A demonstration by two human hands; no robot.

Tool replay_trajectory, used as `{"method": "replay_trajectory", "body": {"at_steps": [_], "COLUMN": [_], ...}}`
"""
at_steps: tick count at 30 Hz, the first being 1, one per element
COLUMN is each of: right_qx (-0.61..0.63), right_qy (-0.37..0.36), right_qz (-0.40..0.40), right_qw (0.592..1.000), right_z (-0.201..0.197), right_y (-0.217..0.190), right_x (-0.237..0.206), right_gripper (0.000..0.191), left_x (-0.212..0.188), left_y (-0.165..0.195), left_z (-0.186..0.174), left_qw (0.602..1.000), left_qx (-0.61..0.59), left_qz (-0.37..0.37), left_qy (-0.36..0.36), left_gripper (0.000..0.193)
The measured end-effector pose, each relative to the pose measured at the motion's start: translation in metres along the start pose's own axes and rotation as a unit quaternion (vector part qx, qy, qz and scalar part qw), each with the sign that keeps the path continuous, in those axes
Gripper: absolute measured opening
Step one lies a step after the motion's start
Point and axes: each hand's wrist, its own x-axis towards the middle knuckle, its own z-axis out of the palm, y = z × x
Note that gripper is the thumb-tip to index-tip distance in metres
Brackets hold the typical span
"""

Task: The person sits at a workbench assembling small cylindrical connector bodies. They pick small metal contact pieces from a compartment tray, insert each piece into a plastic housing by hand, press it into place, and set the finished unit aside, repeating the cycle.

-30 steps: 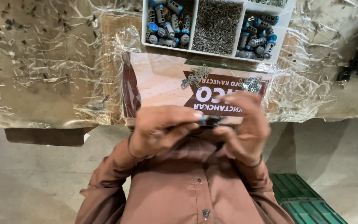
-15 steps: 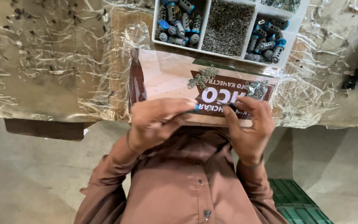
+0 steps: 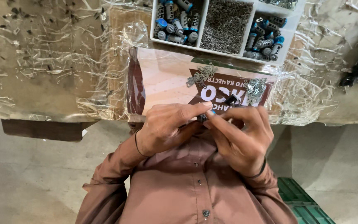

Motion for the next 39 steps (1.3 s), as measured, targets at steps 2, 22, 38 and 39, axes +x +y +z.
{"method": "replay_trajectory", "body": {"at_steps": [2, 22, 38, 39], "right_qx": [0.003, -0.027, -0.019, -0.02], "right_qy": [-0.036, -0.03, -0.067, -0.065], "right_qz": [0.01, -0.019, -0.033, -0.032], "right_qw": [0.999, 0.999, 0.997, 0.997], "right_z": [-0.002, 0.014, 0.008, 0.008], "right_y": [-0.003, 0.002, 0.005, 0.006], "right_x": [0.007, 0.011, 0.017, 0.016], "right_gripper": [0.025, 0.031, 0.027, 0.027], "left_x": [-0.002, 0.002, -0.001, -0.001], "left_y": [0.0, -0.012, -0.013, -0.013], "left_z": [0.001, 0.002, 0.004, 0.004], "left_qw": [0.999, 0.999, 0.999, 0.999], "left_qx": [0.028, 0.037, 0.046, 0.045], "left_qz": [0.015, 0.019, 0.024, 0.024], "left_qy": [0.011, -0.003, -0.003, -0.005], "left_gripper": [0.058, 0.06, 0.063, 0.063]}}
